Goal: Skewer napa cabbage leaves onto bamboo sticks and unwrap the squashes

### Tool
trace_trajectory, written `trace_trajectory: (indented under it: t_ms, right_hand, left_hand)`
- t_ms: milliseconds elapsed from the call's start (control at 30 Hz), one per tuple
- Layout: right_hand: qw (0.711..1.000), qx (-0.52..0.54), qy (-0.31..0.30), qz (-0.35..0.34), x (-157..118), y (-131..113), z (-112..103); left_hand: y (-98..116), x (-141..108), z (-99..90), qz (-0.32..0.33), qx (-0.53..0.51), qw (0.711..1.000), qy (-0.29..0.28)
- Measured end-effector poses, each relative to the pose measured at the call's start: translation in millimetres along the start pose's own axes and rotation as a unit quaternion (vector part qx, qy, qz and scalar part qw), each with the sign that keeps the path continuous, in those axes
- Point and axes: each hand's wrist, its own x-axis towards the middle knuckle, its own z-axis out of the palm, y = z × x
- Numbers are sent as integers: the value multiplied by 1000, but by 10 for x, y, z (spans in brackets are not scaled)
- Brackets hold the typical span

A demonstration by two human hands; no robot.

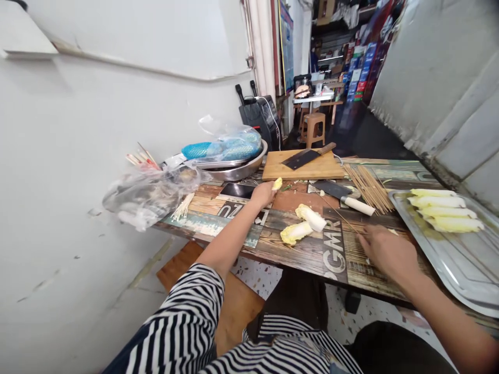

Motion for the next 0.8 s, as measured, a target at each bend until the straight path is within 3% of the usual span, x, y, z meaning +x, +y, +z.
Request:
trace_trajectory:
  t_ms: [100,167,200,267,333,367,467,600,700,800]
  right_hand:
    - [992,56,108,-37,-81,-100,-20]
    - [968,127,197,-84,-80,-210,-78]
    - [951,161,237,-115,-64,-267,-121]
    - [917,216,288,-174,-21,-367,-214]
    - [894,252,294,-226,14,-431,-283]
    - [886,272,284,-245,20,-448,-301]
    - [874,362,233,-223,-7,-466,-285]
    - [845,510,143,-70,-78,-493,-233]
    - [784,615,73,-36,-104,-522,-248]
    - [720,690,50,-51,-116,-527,-287]
  left_hand:
    - [228,-139,1,-12,-56,997,-47]
    - [464,-286,38,-25,-124,985,-119]
    - [592,-368,63,-39,-178,969,-167]
    - [834,-527,108,-90,-310,908,-267]
    - [1014,-646,133,-132,-388,853,-323]
    - [1075,-686,139,-140,-398,844,-332]
    - [1153,-745,163,-141,-422,837,-319]
    - [1163,-841,297,-127,-502,823,-234]
    - [1189,-969,416,-106,-506,840,-164]
    - [1240,-1074,439,-54,-446,881,-150]
